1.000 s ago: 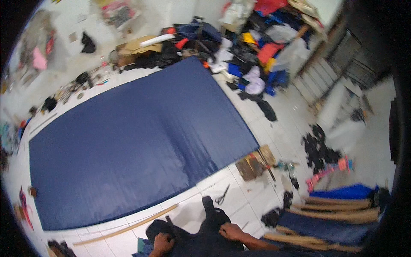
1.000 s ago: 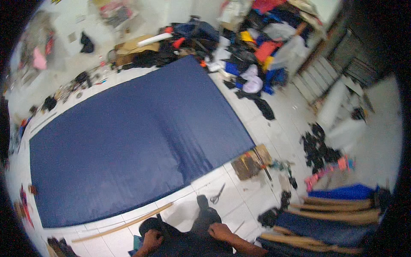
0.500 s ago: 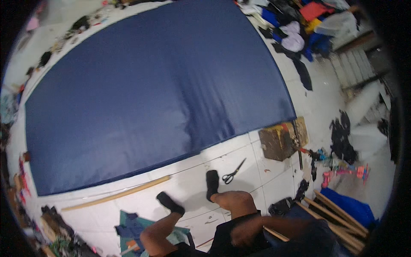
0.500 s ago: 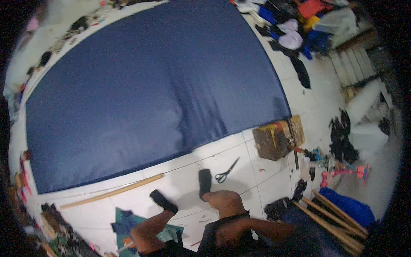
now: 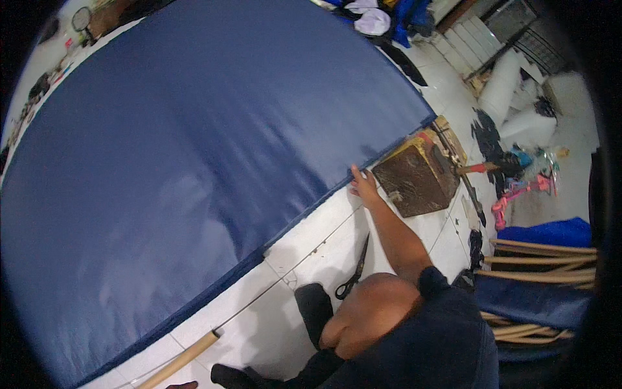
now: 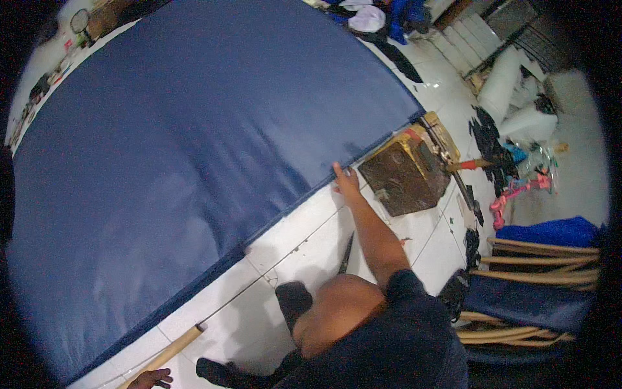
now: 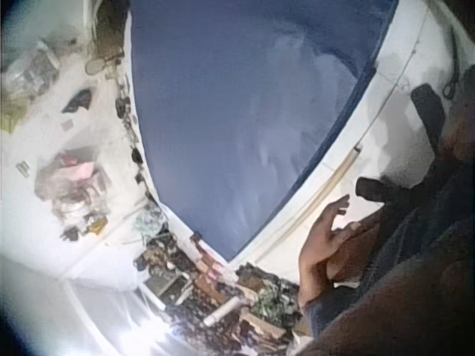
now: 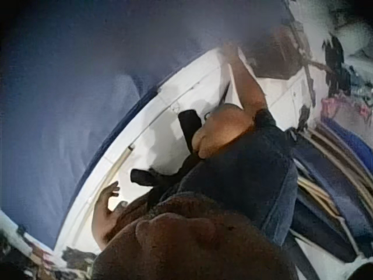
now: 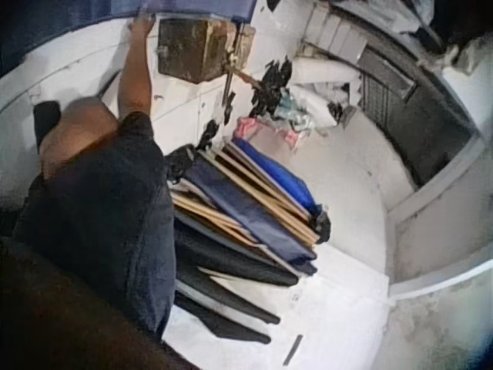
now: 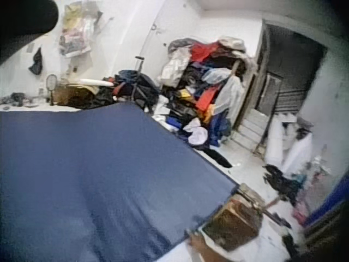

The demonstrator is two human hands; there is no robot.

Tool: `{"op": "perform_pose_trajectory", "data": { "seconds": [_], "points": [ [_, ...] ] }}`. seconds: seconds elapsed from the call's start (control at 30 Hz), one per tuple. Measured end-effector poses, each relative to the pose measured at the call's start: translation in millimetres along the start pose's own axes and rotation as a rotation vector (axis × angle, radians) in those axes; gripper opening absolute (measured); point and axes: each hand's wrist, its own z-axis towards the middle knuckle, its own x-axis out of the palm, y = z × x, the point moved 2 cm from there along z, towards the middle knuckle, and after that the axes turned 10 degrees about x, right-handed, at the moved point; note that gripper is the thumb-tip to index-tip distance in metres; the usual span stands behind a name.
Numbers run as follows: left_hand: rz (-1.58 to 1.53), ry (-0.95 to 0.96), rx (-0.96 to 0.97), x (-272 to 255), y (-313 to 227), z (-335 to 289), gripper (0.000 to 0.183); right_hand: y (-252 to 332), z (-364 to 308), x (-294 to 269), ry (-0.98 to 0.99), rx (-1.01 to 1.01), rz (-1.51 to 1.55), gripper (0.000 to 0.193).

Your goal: The person spreads a large blue sheet of fabric on the floor, aligns its edges using a weight and a wooden rod, and cuts it into two pieces using shears.

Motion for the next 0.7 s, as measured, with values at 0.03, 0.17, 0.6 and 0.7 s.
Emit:
{"op": "perform_pose_trajectory", "data": {
  "seconds": [0.03, 0.17, 0.6, 0.7],
  "points": [
    [0.095, 0.005, 0.001, -3.1, 1.6, 4.6, 0.054, 8.0, 7.6, -4.7, -0.050, 0.063, 0.145, 0.092],
    [0.318, -0.111, -0.029, -21.3, -0.7, 42.1, 0.055, 30.6, 25.7, -15.8, -0.203, -0.174, 0.105, 0.062],
    [0.263, -0.173, 0.143, -25.6, 5.4, 44.3, 0.053, 49.7, -111.8, 167.1, 0.183, -0.429, -0.428, 0.066],
    [0.191, -0.246, 0.161, -22.1, -16.4, 42.0, 0.050, 31.1, -69.9, 165.7, 0.064, -0.436, -0.088, 0.061]
  ]
}}
